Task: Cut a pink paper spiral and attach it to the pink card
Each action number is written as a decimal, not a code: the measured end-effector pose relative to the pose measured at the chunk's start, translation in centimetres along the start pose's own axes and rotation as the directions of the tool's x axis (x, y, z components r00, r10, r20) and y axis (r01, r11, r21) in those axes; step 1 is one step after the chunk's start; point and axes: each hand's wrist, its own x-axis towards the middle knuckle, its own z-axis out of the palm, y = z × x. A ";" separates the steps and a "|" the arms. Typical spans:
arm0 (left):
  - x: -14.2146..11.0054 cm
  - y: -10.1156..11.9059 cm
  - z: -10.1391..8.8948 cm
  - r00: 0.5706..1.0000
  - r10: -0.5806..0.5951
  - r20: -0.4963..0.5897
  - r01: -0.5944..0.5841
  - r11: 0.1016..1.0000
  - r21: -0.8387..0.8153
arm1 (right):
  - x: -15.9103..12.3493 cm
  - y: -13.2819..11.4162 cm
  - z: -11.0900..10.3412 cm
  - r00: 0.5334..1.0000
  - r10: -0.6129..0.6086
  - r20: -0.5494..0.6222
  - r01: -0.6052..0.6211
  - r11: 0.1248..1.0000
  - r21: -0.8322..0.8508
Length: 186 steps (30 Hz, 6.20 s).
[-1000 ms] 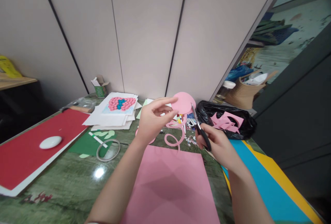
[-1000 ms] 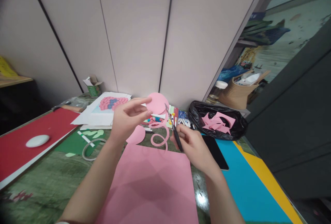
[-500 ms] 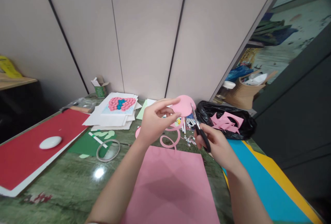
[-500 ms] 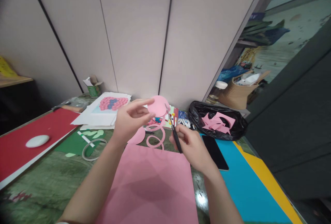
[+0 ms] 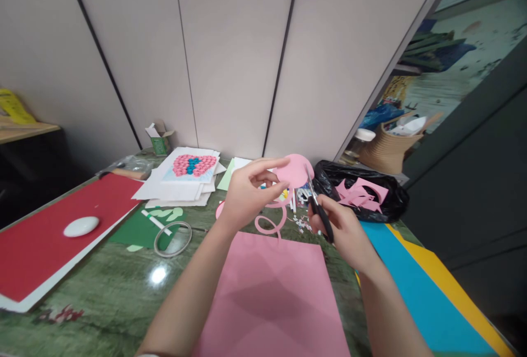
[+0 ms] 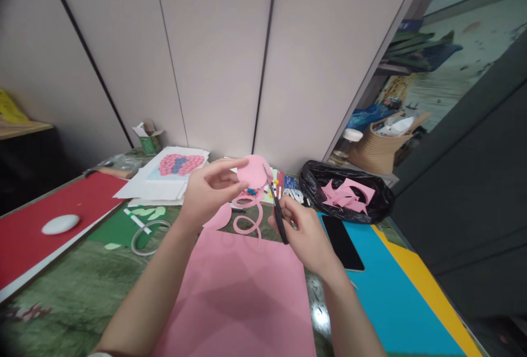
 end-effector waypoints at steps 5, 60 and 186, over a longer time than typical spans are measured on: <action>-0.1 0.0 -0.1 0.999 -0.040 0.009 0.040 0.999 -0.005 | -0.1 -0.1 0.0 1.000 -0.005 0.005 0.005 1.000 0.011; 0.4 0.0 -0.7 0.992 -0.087 0.092 0.086 0.996 0.008 | -0.2 0.5 -0.9 0.996 0.013 0.086 -0.013 1.000 0.002; 0.0 -0.4 0.6 0.995 -0.084 -0.057 0.082 0.996 -0.035 | -0.1 0.1 -0.2 0.997 -0.031 0.071 0.024 0.995 0.094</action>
